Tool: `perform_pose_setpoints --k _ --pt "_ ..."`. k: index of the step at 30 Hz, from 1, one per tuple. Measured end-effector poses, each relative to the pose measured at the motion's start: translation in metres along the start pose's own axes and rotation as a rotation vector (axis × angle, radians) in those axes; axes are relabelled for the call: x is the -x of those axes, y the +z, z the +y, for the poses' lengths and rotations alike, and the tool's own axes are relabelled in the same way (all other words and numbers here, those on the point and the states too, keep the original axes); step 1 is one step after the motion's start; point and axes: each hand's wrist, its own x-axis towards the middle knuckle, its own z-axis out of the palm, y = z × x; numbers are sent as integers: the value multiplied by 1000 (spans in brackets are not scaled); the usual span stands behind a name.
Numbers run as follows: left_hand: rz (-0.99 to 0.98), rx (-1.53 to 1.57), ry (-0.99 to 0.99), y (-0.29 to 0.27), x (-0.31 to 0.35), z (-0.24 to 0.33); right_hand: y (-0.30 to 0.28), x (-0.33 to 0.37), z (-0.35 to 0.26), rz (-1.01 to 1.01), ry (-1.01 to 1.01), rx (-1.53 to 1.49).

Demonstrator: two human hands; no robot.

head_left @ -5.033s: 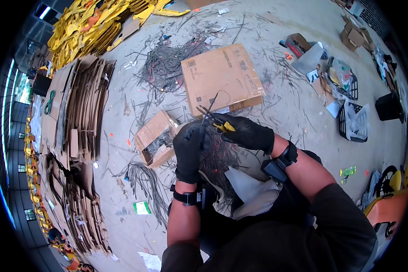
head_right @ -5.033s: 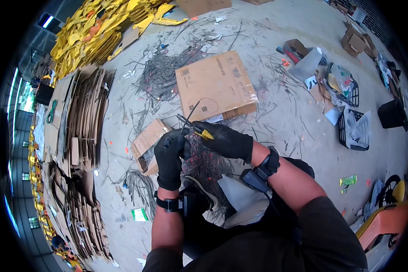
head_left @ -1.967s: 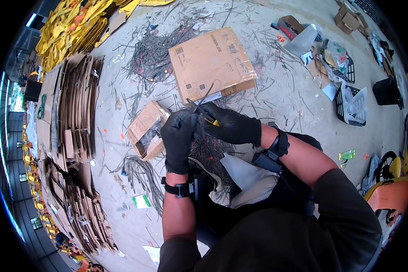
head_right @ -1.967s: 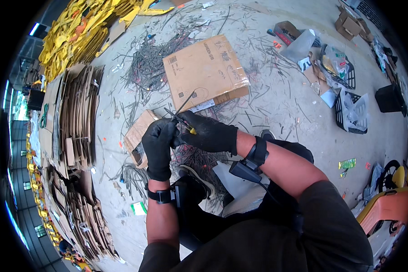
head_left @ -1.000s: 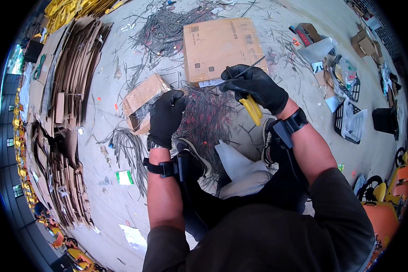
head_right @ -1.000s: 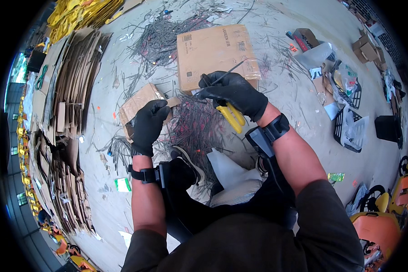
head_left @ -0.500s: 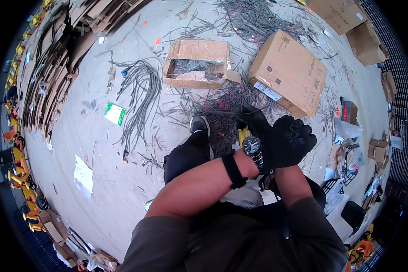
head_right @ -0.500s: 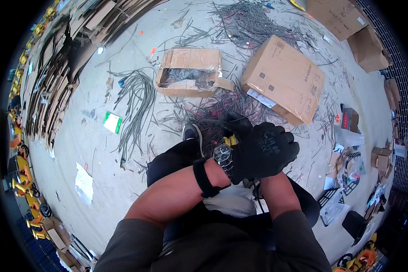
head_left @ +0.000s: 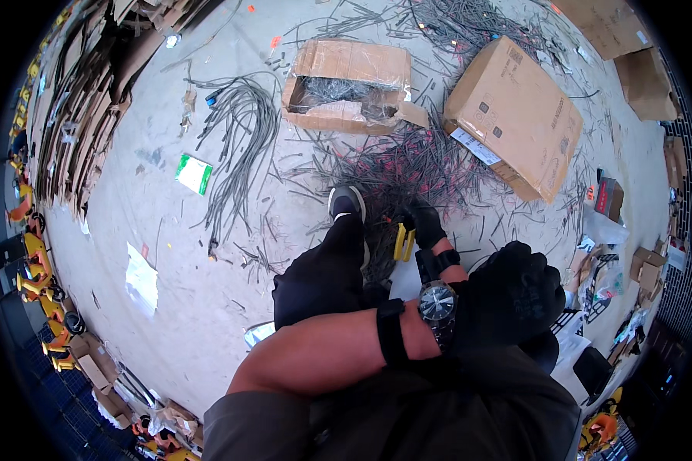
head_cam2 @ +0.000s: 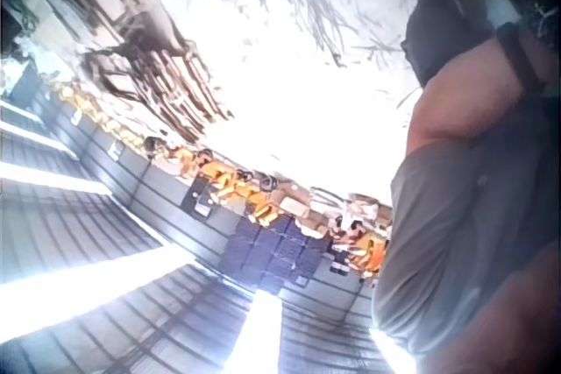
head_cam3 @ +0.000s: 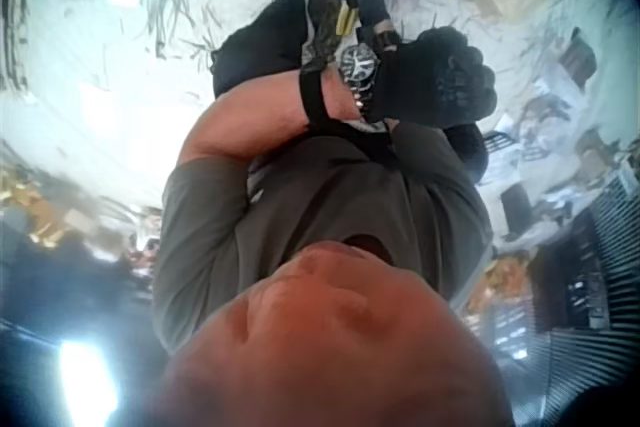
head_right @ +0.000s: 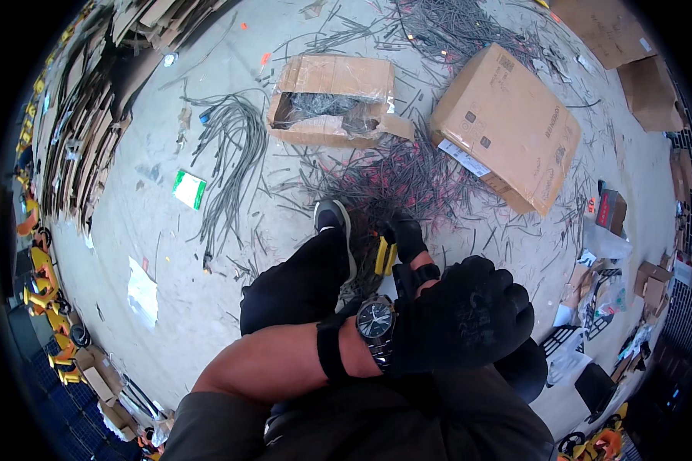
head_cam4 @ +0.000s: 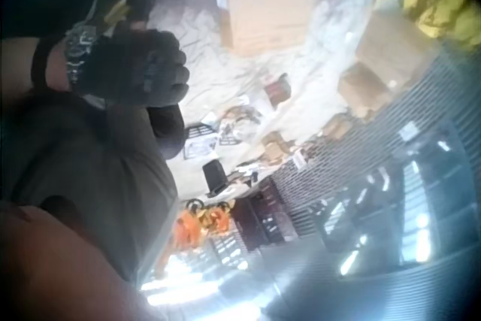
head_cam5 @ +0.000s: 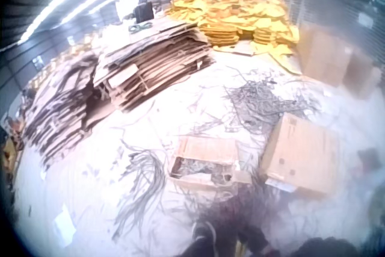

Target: The person sits on the floor and uses yellow-handled wire strippers to strip the insulation from black wires. They repeatedly pick up wires, strip them, and drop the pieces onto a pile on the floor.

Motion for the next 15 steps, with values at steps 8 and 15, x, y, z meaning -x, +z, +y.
perform_pose_setpoints --k 8,15 --pt "-78 35 69 -10 -2 1 18 35 12 -141 354 -841" --pt "282 36 -250 22 -12 29 50 42 -13 -296 272 -790"
